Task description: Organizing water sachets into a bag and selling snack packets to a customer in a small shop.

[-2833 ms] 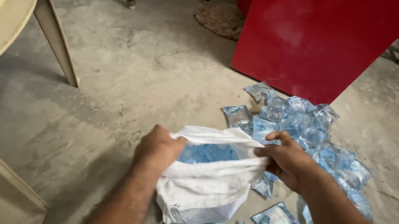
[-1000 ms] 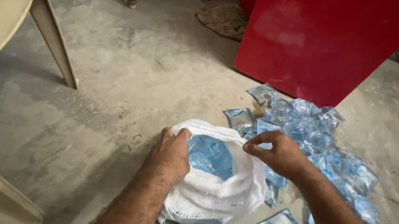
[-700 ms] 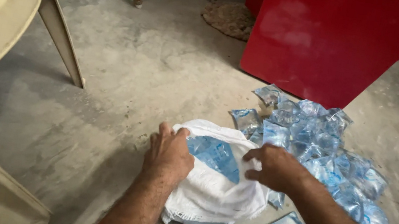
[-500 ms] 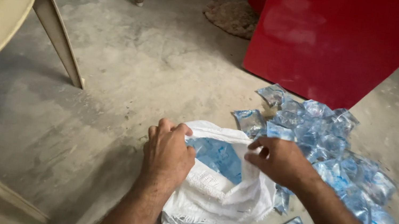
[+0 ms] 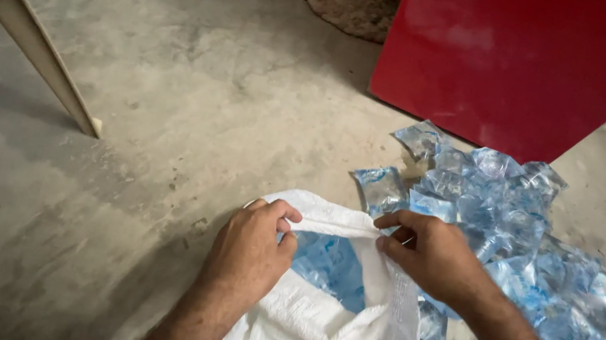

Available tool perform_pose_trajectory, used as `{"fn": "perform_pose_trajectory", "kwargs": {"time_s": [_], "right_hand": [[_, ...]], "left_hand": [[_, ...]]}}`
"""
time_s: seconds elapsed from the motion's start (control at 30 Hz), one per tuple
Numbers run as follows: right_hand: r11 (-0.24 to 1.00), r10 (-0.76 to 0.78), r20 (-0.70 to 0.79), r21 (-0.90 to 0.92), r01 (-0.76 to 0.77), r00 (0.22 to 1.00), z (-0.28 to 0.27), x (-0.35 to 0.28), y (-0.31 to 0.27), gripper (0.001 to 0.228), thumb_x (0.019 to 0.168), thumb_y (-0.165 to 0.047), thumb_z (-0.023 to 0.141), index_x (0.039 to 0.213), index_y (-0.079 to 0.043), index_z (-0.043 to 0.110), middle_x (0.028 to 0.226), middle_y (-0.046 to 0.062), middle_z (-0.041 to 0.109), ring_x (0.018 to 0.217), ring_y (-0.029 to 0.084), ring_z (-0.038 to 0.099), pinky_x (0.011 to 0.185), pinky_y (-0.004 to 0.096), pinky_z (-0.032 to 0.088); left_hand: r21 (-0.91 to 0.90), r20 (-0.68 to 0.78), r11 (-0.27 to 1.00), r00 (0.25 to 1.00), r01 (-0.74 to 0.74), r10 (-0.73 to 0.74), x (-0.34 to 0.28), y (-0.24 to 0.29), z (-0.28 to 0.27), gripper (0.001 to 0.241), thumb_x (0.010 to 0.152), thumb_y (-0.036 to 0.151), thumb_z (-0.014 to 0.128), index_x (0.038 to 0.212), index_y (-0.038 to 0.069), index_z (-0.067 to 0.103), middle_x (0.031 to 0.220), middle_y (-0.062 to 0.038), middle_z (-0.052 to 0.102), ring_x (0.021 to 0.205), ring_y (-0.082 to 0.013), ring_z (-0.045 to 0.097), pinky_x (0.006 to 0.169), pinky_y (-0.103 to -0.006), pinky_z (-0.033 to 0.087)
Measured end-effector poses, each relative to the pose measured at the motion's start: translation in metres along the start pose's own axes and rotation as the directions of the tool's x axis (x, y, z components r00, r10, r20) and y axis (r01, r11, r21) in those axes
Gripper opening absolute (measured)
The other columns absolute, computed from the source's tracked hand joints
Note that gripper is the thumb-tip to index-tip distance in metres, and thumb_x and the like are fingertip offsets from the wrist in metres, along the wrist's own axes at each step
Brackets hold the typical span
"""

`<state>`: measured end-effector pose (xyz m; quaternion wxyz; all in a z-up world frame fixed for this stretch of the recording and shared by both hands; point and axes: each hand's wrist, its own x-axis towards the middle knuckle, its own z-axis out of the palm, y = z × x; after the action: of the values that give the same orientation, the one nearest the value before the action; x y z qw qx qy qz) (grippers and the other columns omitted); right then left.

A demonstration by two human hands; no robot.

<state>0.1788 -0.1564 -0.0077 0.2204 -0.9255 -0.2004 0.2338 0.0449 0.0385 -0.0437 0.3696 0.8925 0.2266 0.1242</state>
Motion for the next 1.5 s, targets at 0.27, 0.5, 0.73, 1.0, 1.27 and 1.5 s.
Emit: {"fn": "perform_pose_trajectory", "kwargs": {"time_s": [0.27,0.5,0.73,1.0,1.27,1.5], "right_hand": [[0.999,0.030,0.037,0.028,-0.031,0.999,-0.019,0.012,-0.040,0.031,0.094,-0.028,0.073,0.123,-0.016,0.073,0.095,0.012,0.083,0.086,0.022,0.079,0.084,0.037,0.062],[0.942,-0.324,-0.076,-0.112,0.315,0.943,-0.053,-0.012,-0.098,0.051,0.081,-0.026,0.080,0.129,-0.015,0.067,0.124,0.014,0.066,0.109,0.029,0.068,0.096,0.043,0.055],[0.924,-0.360,-0.076,-0.165,0.344,0.930,-0.134,-0.091,-0.149,0.066,0.079,-0.028,0.082,0.140,-0.017,0.059,0.151,0.022,0.044,0.135,0.042,0.041,0.109,0.048,0.041],[0.932,-0.342,-0.099,-0.160,0.325,0.934,-0.321,-0.169,-0.229,0.071,0.080,-0.026,0.080,0.145,-0.017,0.053,0.151,0.018,0.049,0.134,0.039,0.048,0.110,0.047,0.042],[0.938,-0.315,-0.106,-0.184,0.293,0.943,-0.518,-0.241,-0.276,0.066,0.081,-0.026,0.078,0.142,-0.013,0.054,0.120,0.017,0.070,0.111,0.036,0.068,0.097,0.048,0.053],[0.904,-0.381,-0.166,-0.272,0.330,0.909,-0.619,-0.263,-0.289,0.068,0.079,-0.028,0.078,0.141,-0.012,0.053,0.107,0.021,0.072,0.102,0.041,0.069,0.089,0.052,0.055]], "left_hand": [[-0.008,0.036,0.999,0.999,0.034,-0.034,0.026,0.029,-0.026,0.021,0.081,0.009,0.070,0.102,0.011,0.072,0.099,-0.010,0.072,0.096,-0.0294,0.071,0.085,-0.0429,0.057],[0.062,0.068,0.998,0.997,0.022,-0.026,0.019,0.095,-0.075,0.031,0.083,0.013,0.073,0.113,0.011,0.068,0.114,-0.015,0.066,0.111,-0.0359,0.063,0.095,-0.0476,0.052],[0.102,0.148,0.990,0.983,0.098,-0.112,-0.020,0.147,-0.143,0.046,0.082,0.015,0.076,0.125,0.010,0.062,0.123,-0.016,0.061,0.121,-0.0380,0.056,0.101,-0.0478,0.048],[0.188,0.242,0.975,0.957,0.115,-0.160,0.007,0.341,-0.282,0.047,0.085,0.019,0.074,0.130,0.015,0.061,0.125,-0.011,0.059,0.123,-0.0337,0.055,0.102,-0.0464,0.049],[0.206,0.202,0.977,0.979,-0.058,0.016,0.035,0.520,-0.371,0.040,0.085,0.021,0.072,0.124,0.015,0.062,0.125,-0.010,0.061,0.122,-0.0340,0.056,0.103,-0.0476,0.050],[0.199,0.183,0.978,0.983,-0.068,0.031,0.049,0.622,-0.414,0.043,0.084,0.024,0.073,0.125,0.017,0.062,0.127,-0.011,0.061,0.124,-0.0355,0.056,0.102,-0.0486,0.051]]}}
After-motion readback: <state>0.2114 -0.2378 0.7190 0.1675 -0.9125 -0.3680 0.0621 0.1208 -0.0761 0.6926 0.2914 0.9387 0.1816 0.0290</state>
